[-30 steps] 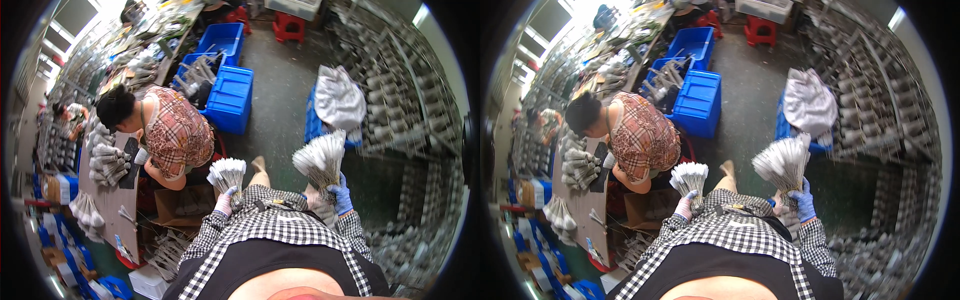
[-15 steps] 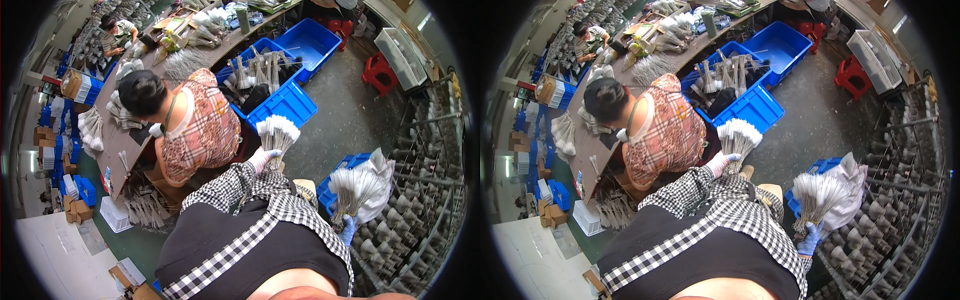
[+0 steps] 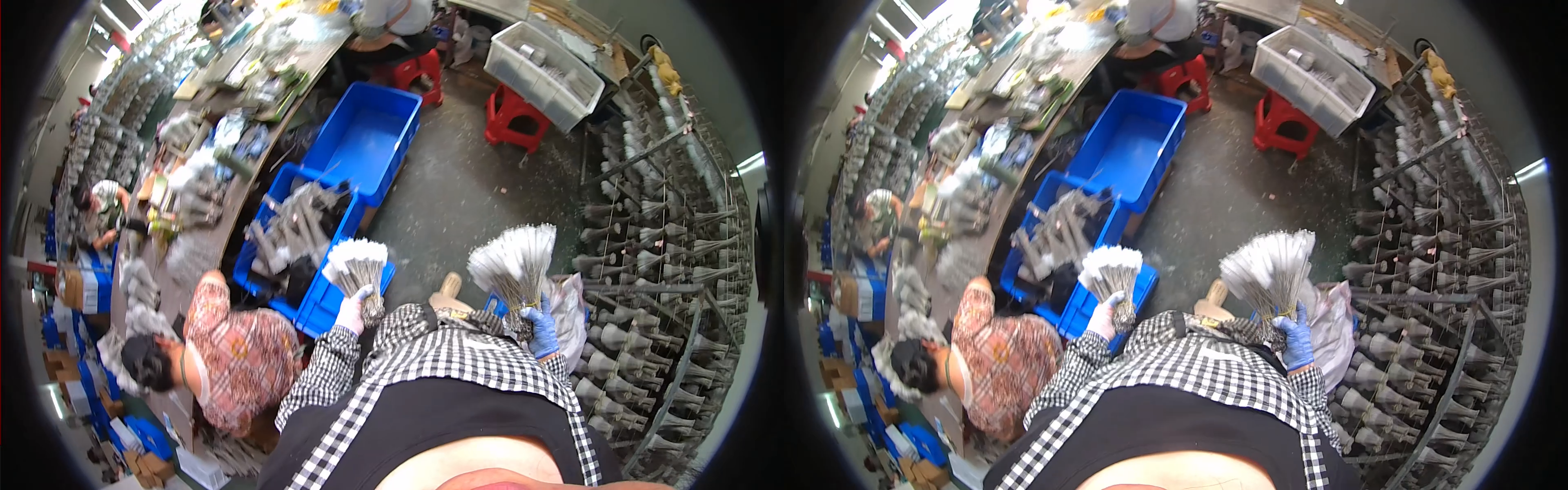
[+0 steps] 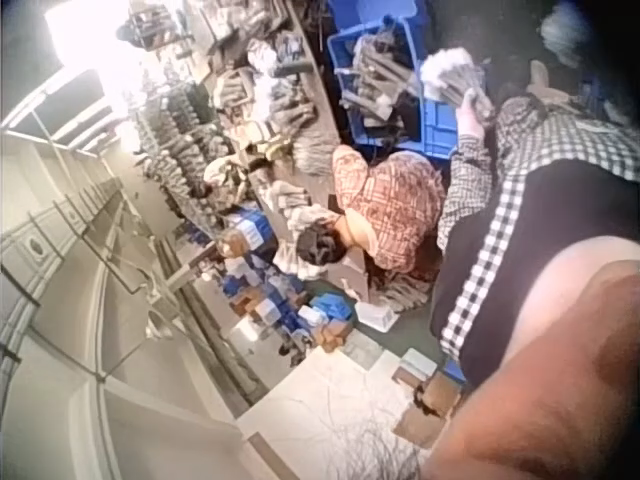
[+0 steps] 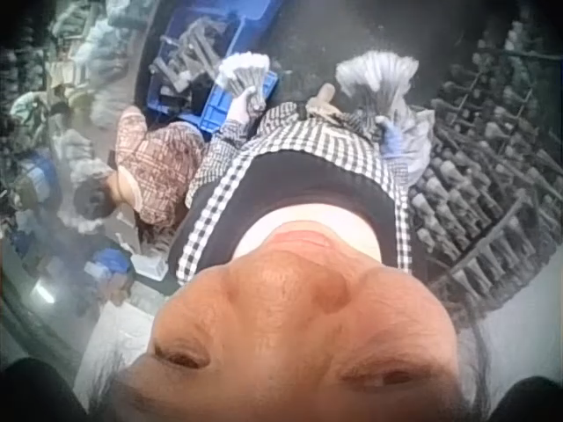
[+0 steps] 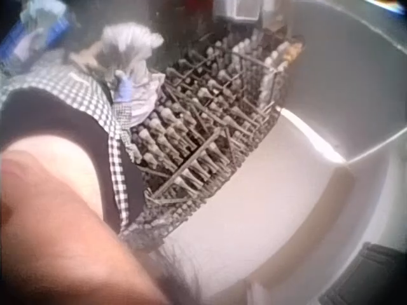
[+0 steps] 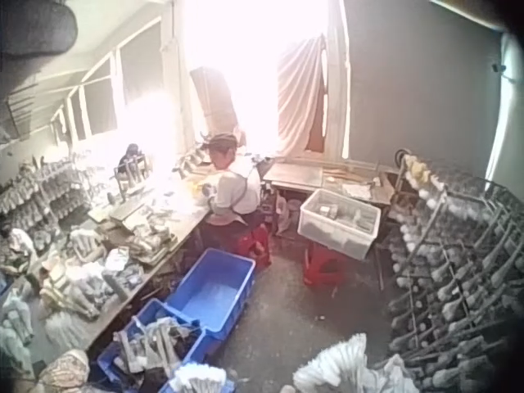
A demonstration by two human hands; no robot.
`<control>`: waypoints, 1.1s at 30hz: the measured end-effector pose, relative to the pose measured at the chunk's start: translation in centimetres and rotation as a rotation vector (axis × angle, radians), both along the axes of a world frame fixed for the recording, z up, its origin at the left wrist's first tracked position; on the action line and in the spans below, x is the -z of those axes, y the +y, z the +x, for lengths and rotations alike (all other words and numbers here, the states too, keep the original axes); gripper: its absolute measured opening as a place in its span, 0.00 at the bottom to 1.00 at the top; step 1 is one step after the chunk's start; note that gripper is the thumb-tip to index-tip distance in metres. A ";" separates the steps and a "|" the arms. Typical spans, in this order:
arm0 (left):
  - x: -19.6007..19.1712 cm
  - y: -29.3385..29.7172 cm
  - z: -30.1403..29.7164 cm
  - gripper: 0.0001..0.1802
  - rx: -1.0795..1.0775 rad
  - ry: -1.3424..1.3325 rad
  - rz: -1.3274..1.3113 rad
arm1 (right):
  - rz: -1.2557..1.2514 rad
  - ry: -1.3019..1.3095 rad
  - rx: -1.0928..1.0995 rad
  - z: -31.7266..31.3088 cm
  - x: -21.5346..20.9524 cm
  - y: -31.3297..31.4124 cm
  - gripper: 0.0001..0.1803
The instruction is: Assembling and organizing shuttlecock parts in a manufacturing environment.
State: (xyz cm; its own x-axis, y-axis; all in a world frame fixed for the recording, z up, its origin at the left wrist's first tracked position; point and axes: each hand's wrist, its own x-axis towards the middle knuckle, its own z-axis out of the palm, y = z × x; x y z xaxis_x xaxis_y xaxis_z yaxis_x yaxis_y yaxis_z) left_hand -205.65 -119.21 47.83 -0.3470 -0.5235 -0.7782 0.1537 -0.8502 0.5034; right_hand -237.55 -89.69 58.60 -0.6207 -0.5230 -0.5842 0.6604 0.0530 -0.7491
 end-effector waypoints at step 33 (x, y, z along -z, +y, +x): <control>-2.2 -49.2 -71.9 0.31 0.470 0.094 -0.119 | 0.075 0.165 0.289 -58.5 -2.1 -46.3 0.45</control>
